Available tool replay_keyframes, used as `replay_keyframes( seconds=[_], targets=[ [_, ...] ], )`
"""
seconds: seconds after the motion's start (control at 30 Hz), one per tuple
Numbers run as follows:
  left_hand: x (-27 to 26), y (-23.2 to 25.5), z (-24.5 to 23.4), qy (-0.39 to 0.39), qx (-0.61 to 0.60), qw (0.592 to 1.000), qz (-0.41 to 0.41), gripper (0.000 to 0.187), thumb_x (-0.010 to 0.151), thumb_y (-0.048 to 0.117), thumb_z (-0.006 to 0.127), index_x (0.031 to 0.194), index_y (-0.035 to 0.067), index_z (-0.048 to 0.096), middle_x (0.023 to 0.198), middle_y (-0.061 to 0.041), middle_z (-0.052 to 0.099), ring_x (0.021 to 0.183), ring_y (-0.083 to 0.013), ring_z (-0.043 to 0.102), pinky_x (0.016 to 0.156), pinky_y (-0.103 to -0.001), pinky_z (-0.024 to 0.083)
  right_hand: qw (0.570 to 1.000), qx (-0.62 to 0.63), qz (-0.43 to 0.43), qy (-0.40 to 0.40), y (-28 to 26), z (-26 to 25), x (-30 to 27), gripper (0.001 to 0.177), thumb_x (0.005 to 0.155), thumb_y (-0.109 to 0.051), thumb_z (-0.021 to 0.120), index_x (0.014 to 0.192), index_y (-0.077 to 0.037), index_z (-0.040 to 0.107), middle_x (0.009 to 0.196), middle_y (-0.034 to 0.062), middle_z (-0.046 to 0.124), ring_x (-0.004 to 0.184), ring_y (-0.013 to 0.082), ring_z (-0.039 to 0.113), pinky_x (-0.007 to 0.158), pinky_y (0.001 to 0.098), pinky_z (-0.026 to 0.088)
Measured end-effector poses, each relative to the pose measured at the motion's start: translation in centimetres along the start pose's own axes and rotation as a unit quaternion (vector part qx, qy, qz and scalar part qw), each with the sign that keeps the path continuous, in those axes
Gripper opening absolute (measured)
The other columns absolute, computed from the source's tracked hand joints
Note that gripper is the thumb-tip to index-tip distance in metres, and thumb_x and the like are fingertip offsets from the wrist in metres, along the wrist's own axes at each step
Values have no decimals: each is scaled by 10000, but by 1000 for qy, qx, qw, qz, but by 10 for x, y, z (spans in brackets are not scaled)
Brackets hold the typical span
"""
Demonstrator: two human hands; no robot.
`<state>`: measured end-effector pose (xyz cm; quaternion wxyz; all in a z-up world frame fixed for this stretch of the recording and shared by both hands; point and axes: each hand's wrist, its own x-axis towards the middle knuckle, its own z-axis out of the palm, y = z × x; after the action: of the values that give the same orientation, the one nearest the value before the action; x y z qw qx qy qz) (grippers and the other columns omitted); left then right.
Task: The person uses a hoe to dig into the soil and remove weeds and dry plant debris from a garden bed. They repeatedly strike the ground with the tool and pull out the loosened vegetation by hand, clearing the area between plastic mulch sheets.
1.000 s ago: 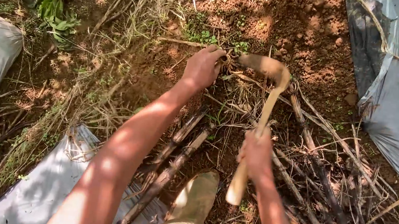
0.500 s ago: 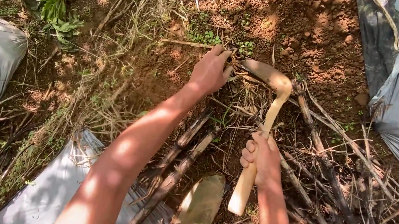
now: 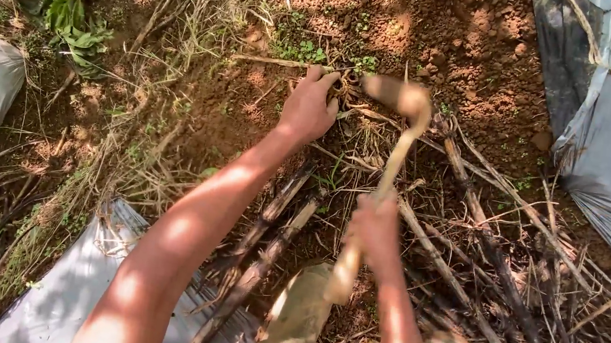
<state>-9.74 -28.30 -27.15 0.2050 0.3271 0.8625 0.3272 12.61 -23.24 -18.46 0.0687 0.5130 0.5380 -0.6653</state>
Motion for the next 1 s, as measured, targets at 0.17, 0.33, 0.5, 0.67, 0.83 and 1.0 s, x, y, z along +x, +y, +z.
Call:
replay_keyframes(
  seconds=[0.17, 0.33, 0.5, 0.67, 0.83, 1.0],
  targets=[
    [-4, 18, -11, -26, -3, 999, -38, 549, 978, 151, 578, 1495, 29, 437, 1520, -179, 363, 1362, -398, 482, 1119, -514, 494, 997, 69, 12, -11, -17, -11, 2, 229, 1062, -178, 444, 1229, -21, 439, 659, 16, 467, 415, 135, 472, 339, 275, 477],
    [-10, 13, -10, -17, -11, 1000, -9, 559, 972, 164, 590, 1488, 23, 431, 1485, -195, 376, 1338, -410, 495, 1081, -510, 520, 994, 56, 13, -89, -53, -80, 31, 194, 1037, -239, 518, 1094, -54, 509, 616, -9, 428, 406, 107, 400, 290, 264, 416],
    [-12, 35, -28, -51, 13, 998, -37, 557, 964, 129, 598, 1479, -2, 434, 1429, -213, 395, 1285, -461, 537, 1008, -551, 566, 975, -193, 61, -87, -132, -113, 46, 198, 1085, -231, 445, 1209, -84, 492, 652, -8, 461, 444, 110, 434, 360, 290, 422],
    [-12, 31, -22, -48, 1, 998, -42, 578, 957, 152, 616, 1484, -2, 436, 1430, -206, 393, 1308, -455, 520, 1009, -522, 573, 990, -126, 2, -61, -73, -94, 38, 291, 1068, -180, 435, 1225, 47, 527, 607, 40, 474, 407, 164, 476, 341, 311, 463],
    [-13, 27, -21, -44, -7, 999, -29, 572, 970, 143, 593, 1487, -26, 415, 1436, -236, 373, 1303, -496, 501, 1011, -551, 573, 999, 32, -15, -32, -21, -10, -17, 317, 1076, -225, 408, 1306, -11, 445, 716, 31, 499, 455, 145, 488, 427, 265, 524],
    [-13, 3, -7, 33, -25, 999, 11, 556, 972, 87, 584, 1493, -2, 414, 1449, -234, 373, 1321, -456, 490, 1067, -504, 523, 992, 23, -68, 104, 7, -6, -35, 293, 1061, -139, 400, 1256, 77, 440, 731, 66, 476, 491, 142, 480, 452, 275, 513]
  ],
)
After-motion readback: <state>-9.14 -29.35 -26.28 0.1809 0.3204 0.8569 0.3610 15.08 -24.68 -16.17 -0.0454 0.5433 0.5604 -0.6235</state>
